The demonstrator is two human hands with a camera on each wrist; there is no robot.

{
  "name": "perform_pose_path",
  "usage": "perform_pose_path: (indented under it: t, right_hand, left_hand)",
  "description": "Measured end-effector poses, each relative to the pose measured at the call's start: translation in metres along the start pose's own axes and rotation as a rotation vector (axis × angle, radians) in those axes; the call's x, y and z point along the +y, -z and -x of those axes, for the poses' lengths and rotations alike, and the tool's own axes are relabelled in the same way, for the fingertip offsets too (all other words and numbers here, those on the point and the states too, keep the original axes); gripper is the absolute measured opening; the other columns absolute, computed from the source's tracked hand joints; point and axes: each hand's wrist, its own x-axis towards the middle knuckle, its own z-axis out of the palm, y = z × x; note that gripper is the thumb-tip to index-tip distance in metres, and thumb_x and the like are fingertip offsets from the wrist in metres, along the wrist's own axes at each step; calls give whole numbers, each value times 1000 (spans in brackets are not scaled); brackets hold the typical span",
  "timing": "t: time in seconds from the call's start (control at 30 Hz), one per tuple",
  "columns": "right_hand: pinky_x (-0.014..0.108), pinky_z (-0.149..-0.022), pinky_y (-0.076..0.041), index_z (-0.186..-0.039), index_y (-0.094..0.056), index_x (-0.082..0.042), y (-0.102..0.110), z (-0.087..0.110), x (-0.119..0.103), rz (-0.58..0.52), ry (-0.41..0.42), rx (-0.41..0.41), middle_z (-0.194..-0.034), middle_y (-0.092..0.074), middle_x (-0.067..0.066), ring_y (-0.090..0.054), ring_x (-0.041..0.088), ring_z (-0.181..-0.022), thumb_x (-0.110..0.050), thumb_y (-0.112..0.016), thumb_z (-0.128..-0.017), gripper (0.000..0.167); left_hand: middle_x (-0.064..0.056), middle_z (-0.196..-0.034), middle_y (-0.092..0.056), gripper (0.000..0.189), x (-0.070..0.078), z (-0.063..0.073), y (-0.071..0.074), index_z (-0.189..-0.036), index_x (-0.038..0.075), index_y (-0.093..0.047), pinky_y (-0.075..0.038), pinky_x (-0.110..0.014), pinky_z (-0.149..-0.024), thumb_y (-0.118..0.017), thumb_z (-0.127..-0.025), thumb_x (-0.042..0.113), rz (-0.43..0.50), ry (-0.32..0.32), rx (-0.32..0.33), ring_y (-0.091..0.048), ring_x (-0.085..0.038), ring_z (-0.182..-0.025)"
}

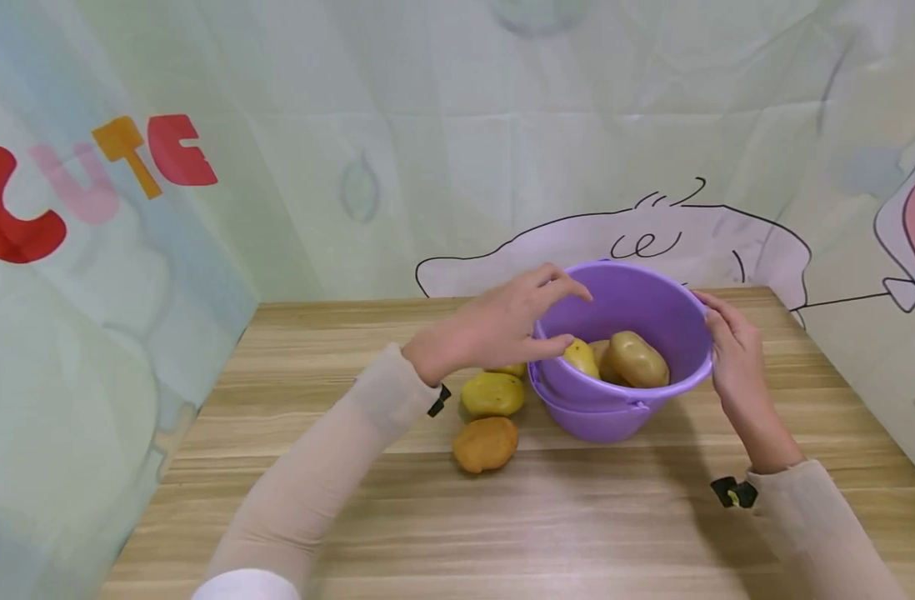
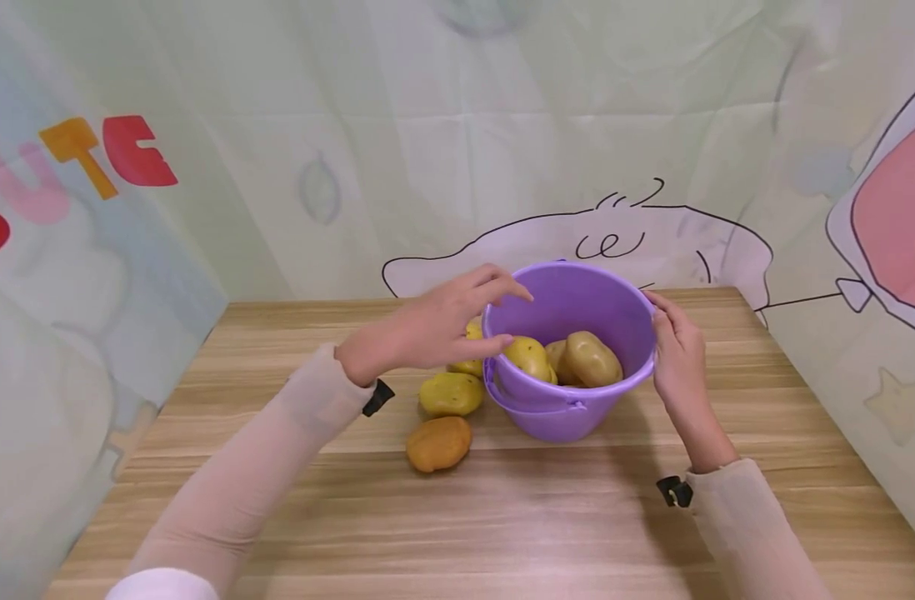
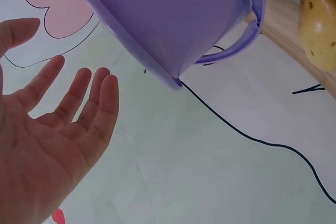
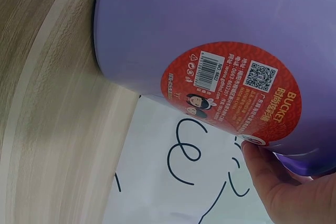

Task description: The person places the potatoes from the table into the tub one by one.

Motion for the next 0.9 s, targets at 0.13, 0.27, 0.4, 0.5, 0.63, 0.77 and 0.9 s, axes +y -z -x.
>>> perform_pose_path:
  t: [0.13,0.27,0.4,0.5,0.63,0.77,0.9]
  right_hand:
    - [14,-81,-45,-139,-55,2,1,-1,1,3,-8,-2,-120,-60,-7,-55,6,-103,-22,-36,-108,43]
    - [14,-82,-45,-140,-54,2,2,-1,2,6,-9,-14,-123,-60,-4,-55,7,-104,-22,-36,-109,43]
    - [14,-82,-46,-140,-54,2,2,0,1,7,-9,-15,-122,-60,-4,-55,7,-104,-22,-36,-109,44]
    - [14,-82,-46,-140,-54,2,2,0,1,1,-6,-14,-121,-60,-5,-55,7,-104,-23,-36,-109,43]
    - [14,-82,-46,-139,-54,2,2,0,0,1,2,-11,-120,-60,-5,-56,6,-104,-23,-36,-109,43]
    - [14,-82,-45,-140,-54,2,2,0,0,7,1,-13,-122,-60,-4,-55,7,-105,-23,-36,-109,44]
    - [14,-83,-45,-141,-53,1,3,0,0,8,-10,-20,-124,-59,-2,-55,7,-106,-23,-36,-109,44]
  left_hand:
    - [-3,-136,-46,48,-4,5,2,-140,18,-50,-45,-27,-95,-62,-96,33,-14,22,-2,-49,-13,-114]
    - [-3,-135,-46,47,-8,11,3,-139,17,-51,-44,-29,-97,-63,-96,31,-10,16,18,-48,-15,-118]
    - [-3,-133,-48,46,-11,18,4,-138,15,-52,-43,-29,-99,-63,-95,30,-5,13,31,-49,-16,-118]
    - [-2,-131,-49,45,-14,23,4,-137,15,-53,-43,-27,-97,-62,-96,32,-17,21,35,-49,-13,-115]
    - [-1,-127,-50,44,-18,30,4,-135,14,-55,-44,-28,-93,-62,-97,35,-41,31,42,-50,-13,-111]
    - [0,-121,-49,44,-21,37,1,-134,13,-57,-45,-31,-90,-62,-97,36,-62,36,44,-51,-16,-106]
    - [1,-119,-50,43,-23,44,-2,-135,16,-56,-46,-30,-85,-62,-97,36,-78,51,34,-51,-15,-100]
